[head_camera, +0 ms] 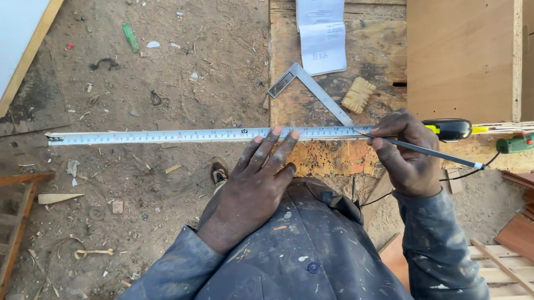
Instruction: Measuring and marking wooden panels using a tape measure, square, and pencil for furniture construction.
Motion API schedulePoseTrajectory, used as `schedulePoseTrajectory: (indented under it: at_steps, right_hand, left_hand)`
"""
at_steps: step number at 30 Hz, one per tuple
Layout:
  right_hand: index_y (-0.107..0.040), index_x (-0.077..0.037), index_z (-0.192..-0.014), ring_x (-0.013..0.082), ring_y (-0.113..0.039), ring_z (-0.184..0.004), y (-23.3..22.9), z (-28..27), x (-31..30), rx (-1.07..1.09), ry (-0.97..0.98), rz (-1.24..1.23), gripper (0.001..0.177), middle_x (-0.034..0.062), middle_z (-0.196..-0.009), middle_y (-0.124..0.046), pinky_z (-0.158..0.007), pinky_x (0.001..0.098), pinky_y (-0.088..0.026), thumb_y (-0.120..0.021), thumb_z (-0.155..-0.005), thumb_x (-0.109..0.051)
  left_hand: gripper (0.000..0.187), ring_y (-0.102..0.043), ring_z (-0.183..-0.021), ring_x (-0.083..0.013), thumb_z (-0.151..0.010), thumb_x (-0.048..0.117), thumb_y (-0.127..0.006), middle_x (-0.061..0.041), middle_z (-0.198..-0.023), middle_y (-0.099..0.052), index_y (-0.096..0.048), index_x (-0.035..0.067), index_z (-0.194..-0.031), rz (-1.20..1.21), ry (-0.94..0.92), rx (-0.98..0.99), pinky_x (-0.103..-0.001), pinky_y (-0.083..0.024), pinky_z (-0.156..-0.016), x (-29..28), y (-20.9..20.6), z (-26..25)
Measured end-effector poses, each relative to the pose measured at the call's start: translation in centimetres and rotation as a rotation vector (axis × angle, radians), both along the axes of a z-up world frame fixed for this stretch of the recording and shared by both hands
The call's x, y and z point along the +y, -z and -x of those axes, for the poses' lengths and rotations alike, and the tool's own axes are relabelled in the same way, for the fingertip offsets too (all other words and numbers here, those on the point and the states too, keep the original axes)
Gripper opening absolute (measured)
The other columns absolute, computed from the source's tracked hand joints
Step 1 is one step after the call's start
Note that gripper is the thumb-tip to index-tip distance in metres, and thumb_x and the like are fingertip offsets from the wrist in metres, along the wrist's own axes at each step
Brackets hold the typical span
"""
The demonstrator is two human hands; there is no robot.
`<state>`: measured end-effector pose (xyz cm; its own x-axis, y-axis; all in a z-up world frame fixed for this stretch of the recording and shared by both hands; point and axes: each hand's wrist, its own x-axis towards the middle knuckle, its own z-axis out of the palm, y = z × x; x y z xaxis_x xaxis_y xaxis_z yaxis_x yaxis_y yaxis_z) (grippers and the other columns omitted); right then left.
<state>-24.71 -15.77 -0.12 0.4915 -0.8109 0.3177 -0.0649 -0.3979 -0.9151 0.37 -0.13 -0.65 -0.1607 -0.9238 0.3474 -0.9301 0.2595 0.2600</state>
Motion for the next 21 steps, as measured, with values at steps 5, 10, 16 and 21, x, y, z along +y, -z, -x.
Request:
schedulePoseTrajectory:
  at_steps: [5, 10, 16, 21]
  right_hand:
    - [-0.066, 0.006, -0.090, 0.0265, -0.063, -0.071, -0.4, -0.1, 0.0, 0.046, -0.017, 0.032, 0.021, 0.0188, -0.077, -0.064, -0.069, 0.0345, -0.050, -0.074, -0.094, -0.013]
    - [-0.067, 0.006, -0.090, 0.0263, -0.063, -0.071, -0.4, 0.6, -0.4, 0.074, -0.008, 0.027, 0.021, 0.0182, -0.077, -0.064, -0.069, 0.0348, -0.051, -0.074, -0.095, -0.012]
    - [-0.067, 0.006, -0.091, 0.0269, -0.063, -0.072, 0.0, 1.2, -0.4, 0.081, -0.001, 0.010, 0.020, 0.0188, -0.079, -0.063, -0.071, 0.0349, -0.051, -0.072, -0.096, -0.013]
    - [-0.067, 0.006, -0.092, 0.0283, -0.064, -0.074, -0.8, 0.7, 0.1, 0.087, -0.013, 0.035, 0.021, 0.0193, -0.081, -0.062, -0.071, 0.0362, -0.050, -0.073, -0.095, -0.013]
  left_hand:
    - [0.017, -0.037, -0.152, -0.0339, -0.092, 0.024, -0.076, -0.007, -0.164, -0.044, -0.078, 0.017, -0.107, -0.055, -0.008, -0.012, -0.050, -0.031, -0.124, 0.3, -0.2, 0.3]
    - [0.022, -0.035, -0.154, -0.0351, -0.091, 0.026, -0.077, -0.008, -0.165, -0.042, -0.076, 0.016, -0.111, -0.088, -0.013, -0.014, -0.051, -0.028, -0.126, 0.3, -0.2, 0.4]
    - [0.023, -0.034, -0.154, -0.0340, -0.090, 0.028, -0.078, -0.007, -0.165, -0.042, -0.077, 0.016, -0.109, -0.108, -0.022, -0.003, -0.051, -0.027, -0.127, 0.4, -0.5, 0.5]
    - [0.022, -0.037, -0.153, -0.0347, -0.090, 0.028, -0.079, -0.009, -0.163, -0.044, -0.076, 0.016, -0.108, -0.114, -0.022, 0.009, -0.052, -0.029, -0.126, 0.2, -1.4, 0.4]
